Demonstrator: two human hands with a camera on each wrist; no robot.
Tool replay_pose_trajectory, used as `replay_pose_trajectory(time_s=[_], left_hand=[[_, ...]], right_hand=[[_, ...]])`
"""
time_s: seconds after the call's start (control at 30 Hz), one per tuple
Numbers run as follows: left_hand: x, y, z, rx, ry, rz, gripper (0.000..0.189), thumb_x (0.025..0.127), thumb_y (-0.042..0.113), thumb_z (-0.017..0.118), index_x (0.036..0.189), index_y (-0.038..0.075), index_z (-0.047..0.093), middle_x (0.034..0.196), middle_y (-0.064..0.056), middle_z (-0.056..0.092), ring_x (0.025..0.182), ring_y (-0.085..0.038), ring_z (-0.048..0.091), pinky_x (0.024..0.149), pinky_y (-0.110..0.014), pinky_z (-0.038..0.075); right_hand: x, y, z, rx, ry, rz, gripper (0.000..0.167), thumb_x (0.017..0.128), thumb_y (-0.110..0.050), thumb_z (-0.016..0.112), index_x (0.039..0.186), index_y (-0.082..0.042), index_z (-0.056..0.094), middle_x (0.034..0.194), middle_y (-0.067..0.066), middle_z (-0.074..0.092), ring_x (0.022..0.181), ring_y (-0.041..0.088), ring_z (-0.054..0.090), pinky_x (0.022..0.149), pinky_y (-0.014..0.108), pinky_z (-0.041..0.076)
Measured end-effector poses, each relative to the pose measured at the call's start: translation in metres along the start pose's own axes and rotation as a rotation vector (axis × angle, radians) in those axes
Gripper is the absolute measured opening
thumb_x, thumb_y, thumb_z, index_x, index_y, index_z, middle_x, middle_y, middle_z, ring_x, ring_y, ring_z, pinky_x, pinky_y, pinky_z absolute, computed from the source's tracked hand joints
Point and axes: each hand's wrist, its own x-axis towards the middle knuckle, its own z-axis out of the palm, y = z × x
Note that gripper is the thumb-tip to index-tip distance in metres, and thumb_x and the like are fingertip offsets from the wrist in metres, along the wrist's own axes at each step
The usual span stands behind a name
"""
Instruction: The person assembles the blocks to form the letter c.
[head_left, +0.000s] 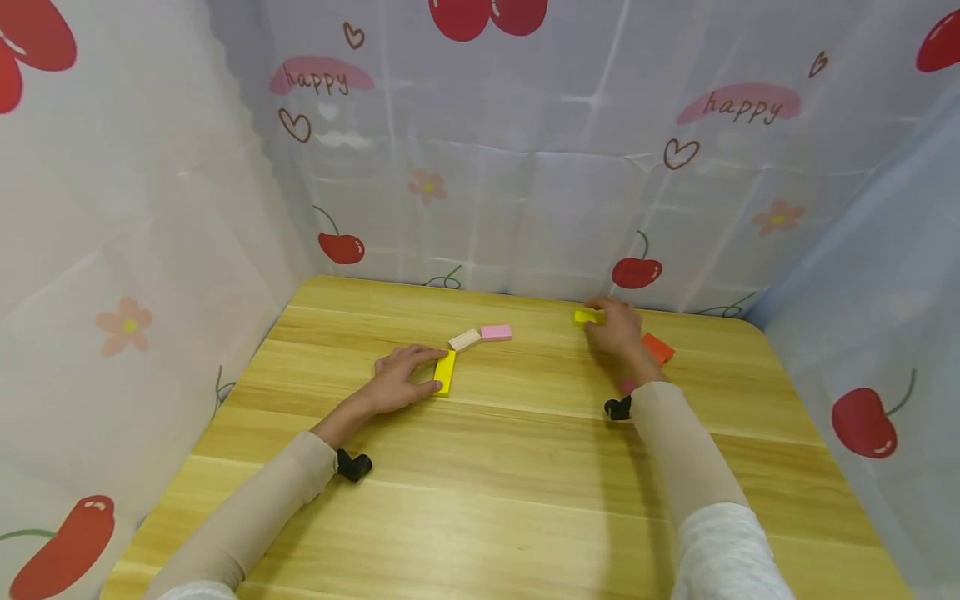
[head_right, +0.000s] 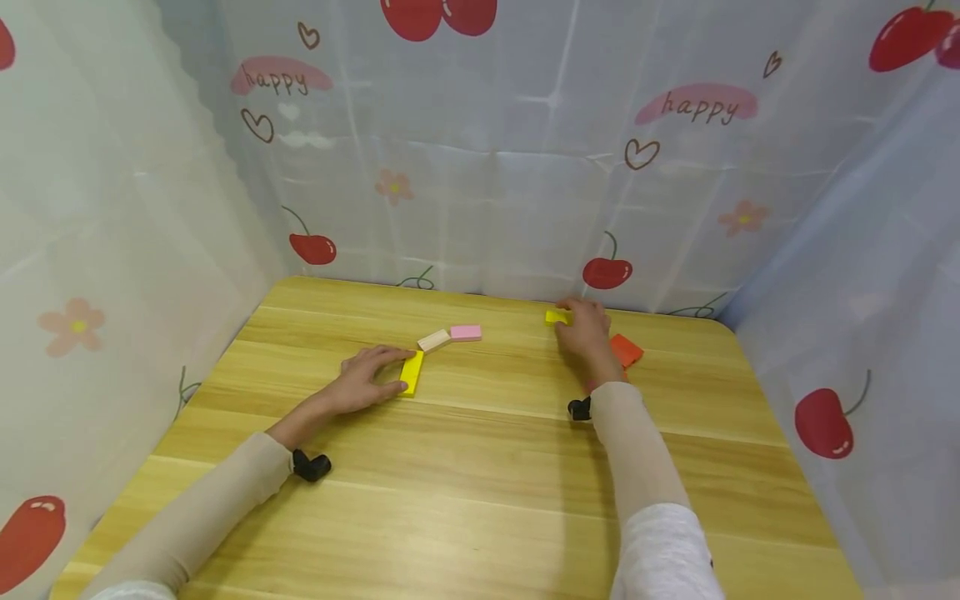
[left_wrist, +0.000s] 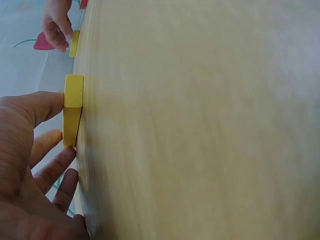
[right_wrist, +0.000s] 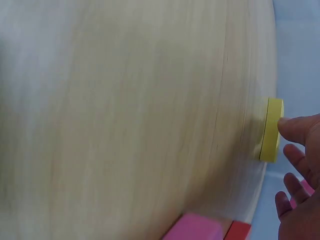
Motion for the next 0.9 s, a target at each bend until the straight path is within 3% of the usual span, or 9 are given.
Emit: replay_pose_trajectory(time_s=[0.4,0.9], left_hand=[[-0.002,0.000,-0.001,-0.018,-0.005,-0.004,0.061,0.101,0.038,0.073,0.158,0.027,0.056,0.162,-0.009,0.053,0.149,-0.042,0.041,0.111,-0.069,0.020],[-0.004,0.002,-0.002,-0.013,-0.002,-0.001,0.061,0.101,0.038,0.073,0.158,0.026,0.056,0.162,-0.009,0.054,0.148,-0.042,0.042,0.111,-0.070,0.019]], right_hand=[[-0.003,0.017,-0.007,-0.043,-0.047,0.081,0.041,0.103,-0.018,0.065,0.141,-0.001,0.064,0.142,0.025,0.066,0.135,0.052,0.048,0.113,0.068,0.031],[-0.005,0.019,-0.005,-0.036,-0.031,0.042,0.039,0.103,-0.015,0.067,0.138,0.002,0.065,0.130,0.027,0.070,0.122,0.046,0.060,0.109,0.065,0.040]])
